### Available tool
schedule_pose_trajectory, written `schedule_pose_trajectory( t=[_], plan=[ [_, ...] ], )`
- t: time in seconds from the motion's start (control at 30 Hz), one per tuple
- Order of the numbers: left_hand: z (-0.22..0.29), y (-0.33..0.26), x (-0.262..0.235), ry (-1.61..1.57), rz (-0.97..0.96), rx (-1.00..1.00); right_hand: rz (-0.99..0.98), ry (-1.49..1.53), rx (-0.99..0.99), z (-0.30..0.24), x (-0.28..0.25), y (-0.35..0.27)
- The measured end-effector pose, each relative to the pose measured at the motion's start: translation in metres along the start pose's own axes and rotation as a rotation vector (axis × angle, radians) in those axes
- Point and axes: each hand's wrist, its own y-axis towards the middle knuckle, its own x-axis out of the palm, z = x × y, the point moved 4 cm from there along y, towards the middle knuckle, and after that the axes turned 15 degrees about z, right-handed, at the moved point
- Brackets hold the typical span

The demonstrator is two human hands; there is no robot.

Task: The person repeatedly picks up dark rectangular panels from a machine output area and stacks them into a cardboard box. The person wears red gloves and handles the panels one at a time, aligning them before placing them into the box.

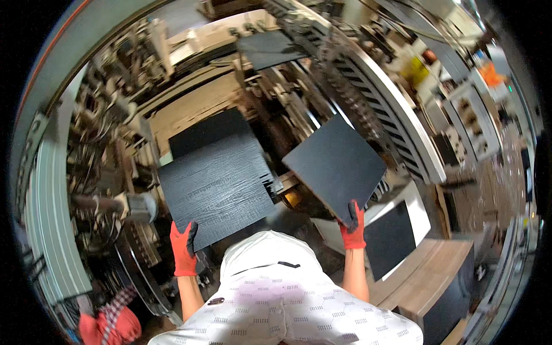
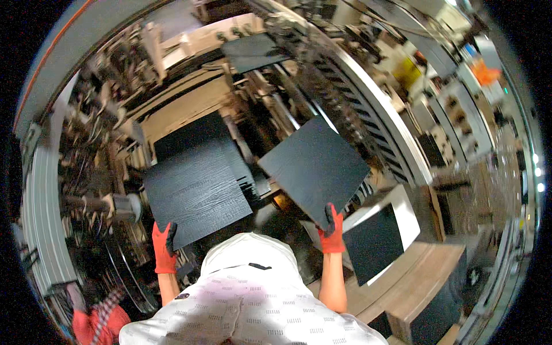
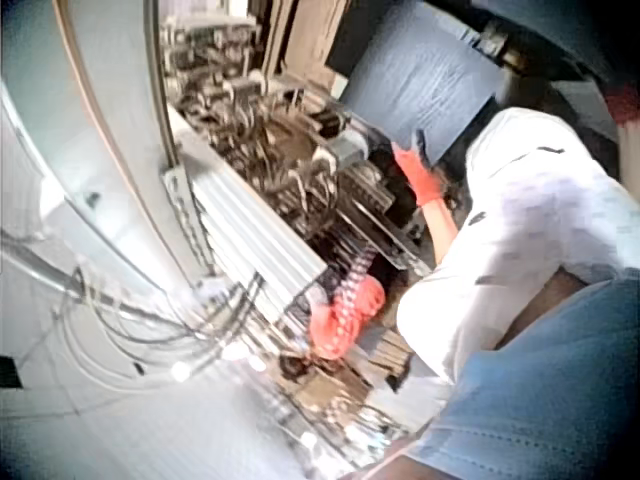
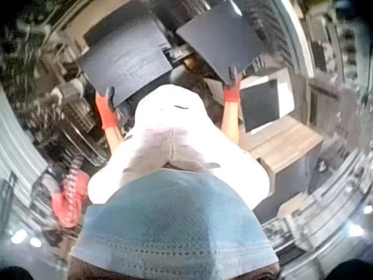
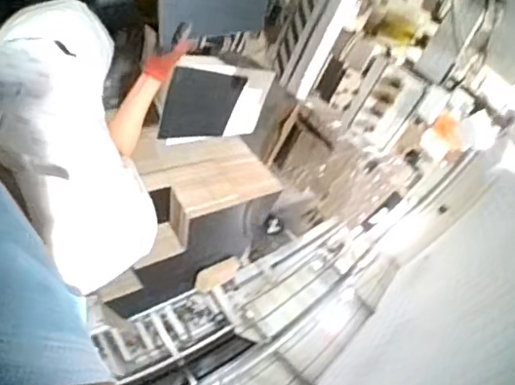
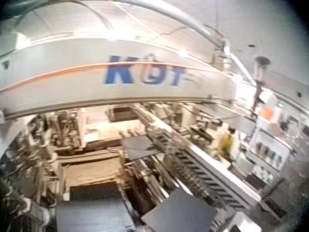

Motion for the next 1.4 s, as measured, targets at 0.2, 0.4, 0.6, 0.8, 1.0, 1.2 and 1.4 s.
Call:
schedule_pose_trajectory(
  t=[0.2, 0.4, 0.6, 0.8, 1.0, 1.2, 1.4],
  plan=[
    [0.013, 0.002, 0.123, -0.012, -0.317, 0.001, 0.012, -0.516, -0.658, -0.02, -0.12, -0.092],
    [0.01, -0.026, 0.219, -0.081, -0.587, -0.107, 0.372, -0.449, -0.613, -0.001, -0.228, -0.148],
    [-0.067, -0.022, 0.318, -0.155, -0.463, -0.192, 0.392, -1.408, -0.831, -0.06, -0.285, -0.154],
    [-0.11, -0.046, 0.403, -0.311, -0.405, 0.041, 0.816, -1.744, -0.237, -0.096, -0.333, -0.122],
    [-0.149, -0.025, 0.433, -0.24, -0.125, 0.063, 0.54, -1.283, -0.814, -0.148, -0.135, -0.063],
    [-0.139, -0.009, 0.459, -0.219, 0.008, 0.177, 0.043, -1.002, -1.276, -0.102, 0.066, 0.032],
    [-0.148, -0.015, 0.493, -0.098, 0.027, 0.169, -0.091, -1.096, -1.038, -0.049, 0.17, 0.168]
  ],
)
